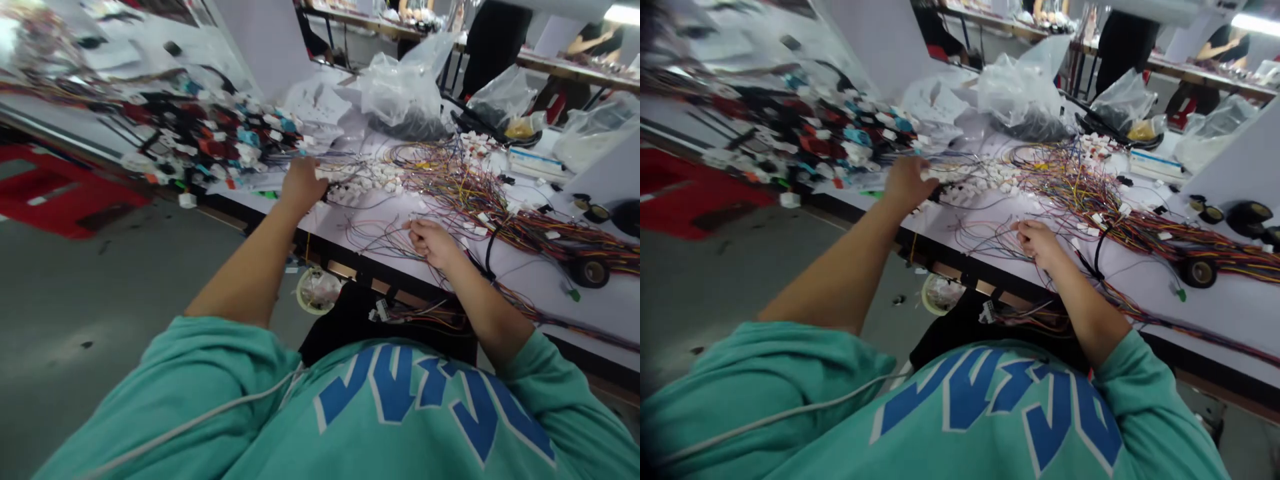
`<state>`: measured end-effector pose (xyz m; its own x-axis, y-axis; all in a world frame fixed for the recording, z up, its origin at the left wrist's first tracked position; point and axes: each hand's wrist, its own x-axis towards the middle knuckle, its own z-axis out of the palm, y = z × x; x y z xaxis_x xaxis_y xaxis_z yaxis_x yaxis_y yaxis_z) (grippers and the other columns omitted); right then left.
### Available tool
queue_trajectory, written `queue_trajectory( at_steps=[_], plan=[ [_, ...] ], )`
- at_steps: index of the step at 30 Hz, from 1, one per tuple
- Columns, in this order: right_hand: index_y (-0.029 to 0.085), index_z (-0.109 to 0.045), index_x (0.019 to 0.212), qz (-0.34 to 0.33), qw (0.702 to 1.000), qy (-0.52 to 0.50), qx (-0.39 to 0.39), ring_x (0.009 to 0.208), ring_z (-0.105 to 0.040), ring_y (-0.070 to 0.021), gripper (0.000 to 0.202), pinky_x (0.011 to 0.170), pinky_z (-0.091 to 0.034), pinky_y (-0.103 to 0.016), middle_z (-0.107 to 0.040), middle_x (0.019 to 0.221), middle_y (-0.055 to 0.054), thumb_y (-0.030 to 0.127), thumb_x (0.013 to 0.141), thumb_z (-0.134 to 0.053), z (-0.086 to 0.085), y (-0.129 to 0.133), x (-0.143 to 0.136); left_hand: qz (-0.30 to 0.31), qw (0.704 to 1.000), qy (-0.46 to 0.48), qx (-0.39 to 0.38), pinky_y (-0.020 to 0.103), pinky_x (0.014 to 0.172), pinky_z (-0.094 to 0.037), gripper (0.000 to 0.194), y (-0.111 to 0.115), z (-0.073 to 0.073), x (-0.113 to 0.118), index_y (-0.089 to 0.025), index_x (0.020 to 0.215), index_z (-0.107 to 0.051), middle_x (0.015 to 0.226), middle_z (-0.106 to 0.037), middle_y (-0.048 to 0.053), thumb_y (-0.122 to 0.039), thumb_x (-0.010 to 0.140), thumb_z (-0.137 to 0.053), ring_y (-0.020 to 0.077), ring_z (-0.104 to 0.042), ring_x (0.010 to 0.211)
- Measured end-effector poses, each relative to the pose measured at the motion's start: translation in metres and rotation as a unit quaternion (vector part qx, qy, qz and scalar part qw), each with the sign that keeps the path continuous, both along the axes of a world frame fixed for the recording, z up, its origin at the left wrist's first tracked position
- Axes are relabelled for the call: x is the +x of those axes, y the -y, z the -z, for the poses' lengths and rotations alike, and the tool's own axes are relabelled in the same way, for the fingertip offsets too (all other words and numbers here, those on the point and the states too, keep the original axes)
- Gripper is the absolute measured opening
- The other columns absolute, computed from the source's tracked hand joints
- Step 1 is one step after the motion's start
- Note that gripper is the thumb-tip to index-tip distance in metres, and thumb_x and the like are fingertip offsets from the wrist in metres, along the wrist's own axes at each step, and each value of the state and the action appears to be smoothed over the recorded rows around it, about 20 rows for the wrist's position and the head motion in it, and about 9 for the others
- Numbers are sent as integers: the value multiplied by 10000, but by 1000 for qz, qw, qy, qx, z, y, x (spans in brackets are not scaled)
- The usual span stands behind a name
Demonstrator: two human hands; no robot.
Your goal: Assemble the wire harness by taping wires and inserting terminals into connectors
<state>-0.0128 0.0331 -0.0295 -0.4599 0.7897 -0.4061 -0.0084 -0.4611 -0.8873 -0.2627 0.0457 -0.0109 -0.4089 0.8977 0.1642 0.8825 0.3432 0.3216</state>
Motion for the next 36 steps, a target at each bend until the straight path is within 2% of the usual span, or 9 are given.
queue_trajectory(
  at_steps=[3, 5, 7, 9, 12, 17, 21, 28, 36],
  plan=[
    [138, -504, 729, -19, 999, -15, -22, 302, -193, -11, 182, 326, -96, -142, -356, 431, 91, 124, 857, -374, -3, -6, 3, 42, 984, 163, 63, 268, 759, -442, 358, 39, -12, 22, -93, 1088, -552, 986, -620, 85, -201, 747, -532, 132, -555, 783],
    [133, -501, 737, -33, 999, -15, -17, 302, -195, -9, 205, 320, -100, -134, -360, 432, 90, 118, 876, -351, -5, -7, 4, 84, 944, 311, 66, 206, 544, -396, 283, 75, -16, 34, -140, 984, -589, 737, -589, 2, -218, 717, -538, 69, -466, 536],
    [133, -497, 743, -43, 999, -10, 10, 302, -195, -10, 213, 313, -106, -130, -362, 436, 90, 116, 886, -340, -8, -6, 6, 134, 905, 402, 33, 179, 484, -344, 178, 112, -13, 41, -166, 807, -618, 580, -522, -40, -269, 666, -583, 54, -422, 481],
    [138, -491, 750, -52, 997, -7, 54, 307, -199, -10, 207, 310, -114, -128, -361, 447, 92, 121, 893, -343, -12, -5, 7, 196, 865, 455, -76, 182, 456, -333, 161, 143, -2, 44, -168, 675, -620, 520, -530, -35, -319, 619, -609, 63, -434, 460],
    [148, -483, 754, -71, 990, -3, 120, 317, -215, -8, 198, 314, -139, -123, -368, 466, 94, 147, 906, -356, -17, -2, 8, 243, 800, 476, -272, 212, 463, -380, 218, 169, 25, 49, -160, 674, -641, 577, -601, 0, -360, 592, -617, 94, -495, 471],
    [147, -487, 704, -145, 961, 107, 212, 345, -323, -20, 216, 327, -238, -130, -439, 472, 68, 146, 901, -399, -35, 6, 10, 311, 760, 414, -392, 216, 511, -419, 320, 177, 69, 75, -147, 790, -665, 651, -645, 27, -415, 649, -560, 109, -534, 514],
    [142, -480, 591, -209, 913, 238, 257, 359, -392, -21, 284, 366, -310, -130, -454, 435, 56, 94, 870, -456, -62, 16, 19, 435, 742, 351, -371, 235, 639, -459, 354, 174, 81, 107, -158, 861, -682, 819, -686, 60, -423, 700, -511, 153, -595, 694],
    [124, -482, 554, -184, 876, 323, 307, 443, -468, -14, 326, 481, -391, -119, -515, 463, 46, 6, 853, -427, -95, 24, 55, 590, 693, 249, -332, 217, 753, -435, 314, 161, 63, 153, -183, 958, -670, 984, -681, 45, -318, 788, -443, 144, -604, 815],
    [132, -537, 614, -161, 857, 334, 358, 509, -509, 19, 317, 496, -348, -124, -605, 567, 56, 118, 890, -381, -127, 22, 90, 629, 674, 252, -294, 194, 711, -430, 233, 153, 40, 172, -172, 910, -670, 896, -700, 41, -249, 760, -510, 140, -620, 794]
  ],
)
